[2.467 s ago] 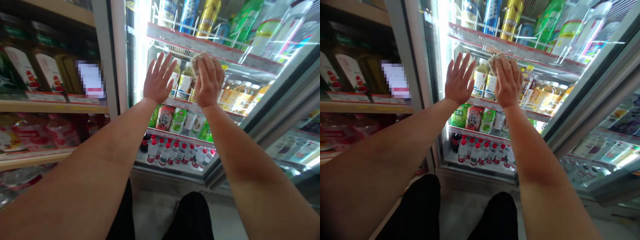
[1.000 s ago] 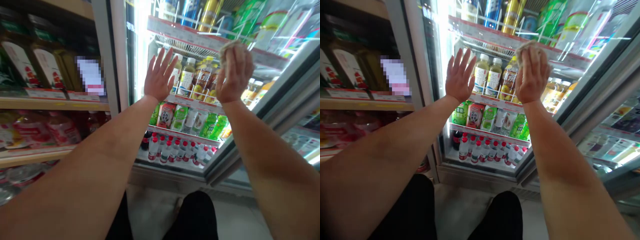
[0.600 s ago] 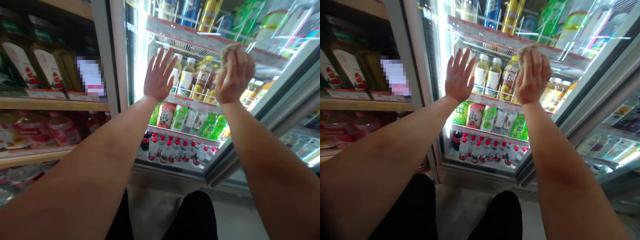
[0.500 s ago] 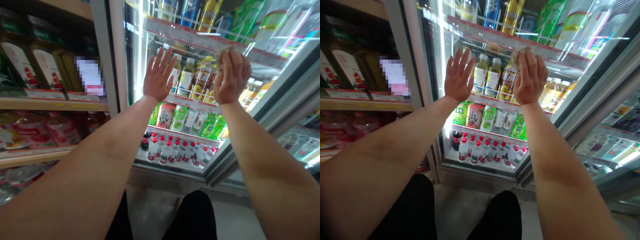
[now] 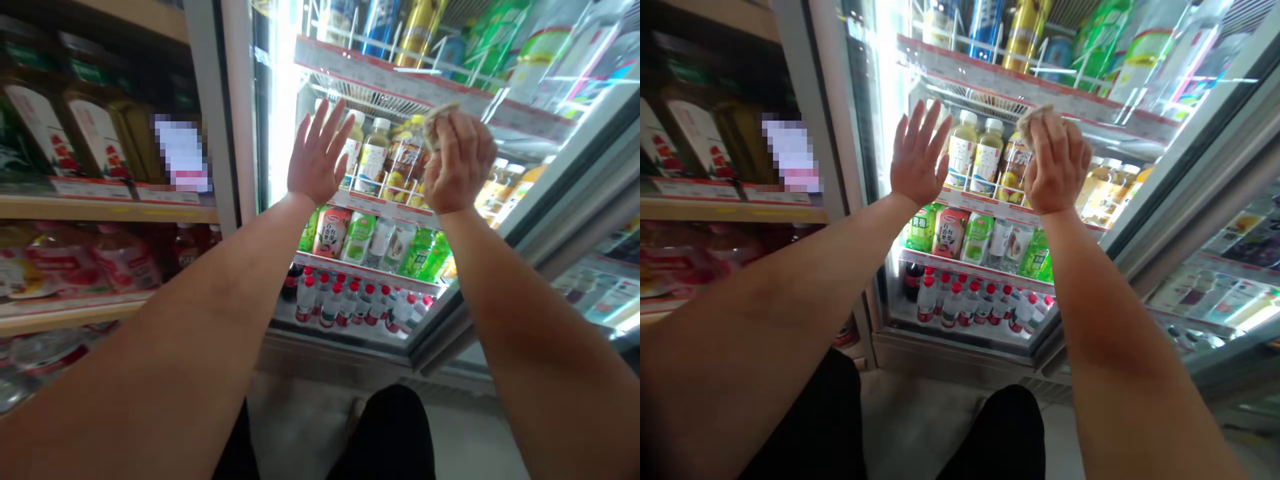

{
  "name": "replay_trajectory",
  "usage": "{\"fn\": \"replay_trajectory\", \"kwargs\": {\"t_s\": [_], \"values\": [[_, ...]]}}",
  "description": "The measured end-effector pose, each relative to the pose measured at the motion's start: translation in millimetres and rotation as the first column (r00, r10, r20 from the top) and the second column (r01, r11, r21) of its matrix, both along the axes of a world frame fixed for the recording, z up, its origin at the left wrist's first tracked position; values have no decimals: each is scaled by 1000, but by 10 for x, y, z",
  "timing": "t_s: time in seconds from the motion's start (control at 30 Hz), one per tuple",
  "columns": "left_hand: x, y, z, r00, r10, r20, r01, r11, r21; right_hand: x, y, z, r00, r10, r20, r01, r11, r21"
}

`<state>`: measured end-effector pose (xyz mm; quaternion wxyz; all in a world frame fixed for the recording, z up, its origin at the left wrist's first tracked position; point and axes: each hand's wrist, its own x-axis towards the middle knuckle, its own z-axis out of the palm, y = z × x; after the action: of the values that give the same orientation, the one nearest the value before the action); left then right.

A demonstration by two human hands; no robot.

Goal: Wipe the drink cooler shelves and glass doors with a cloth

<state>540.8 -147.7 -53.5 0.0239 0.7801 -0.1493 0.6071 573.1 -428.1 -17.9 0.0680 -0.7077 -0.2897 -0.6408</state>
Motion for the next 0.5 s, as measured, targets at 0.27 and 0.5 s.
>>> {"fn": "replay_trajectory", "kwargs": {"t_s": [0.27,0.5], "values": [[-50,-12,-2,1000,-8,-6,8,1000,2,-29,23,-24,999,-50,-2,50,995,82],[-20,-5,-4,1000,-7,-13,7,1000,-10,-60,31,-33,999,13,-40,-7,988,153]]}}
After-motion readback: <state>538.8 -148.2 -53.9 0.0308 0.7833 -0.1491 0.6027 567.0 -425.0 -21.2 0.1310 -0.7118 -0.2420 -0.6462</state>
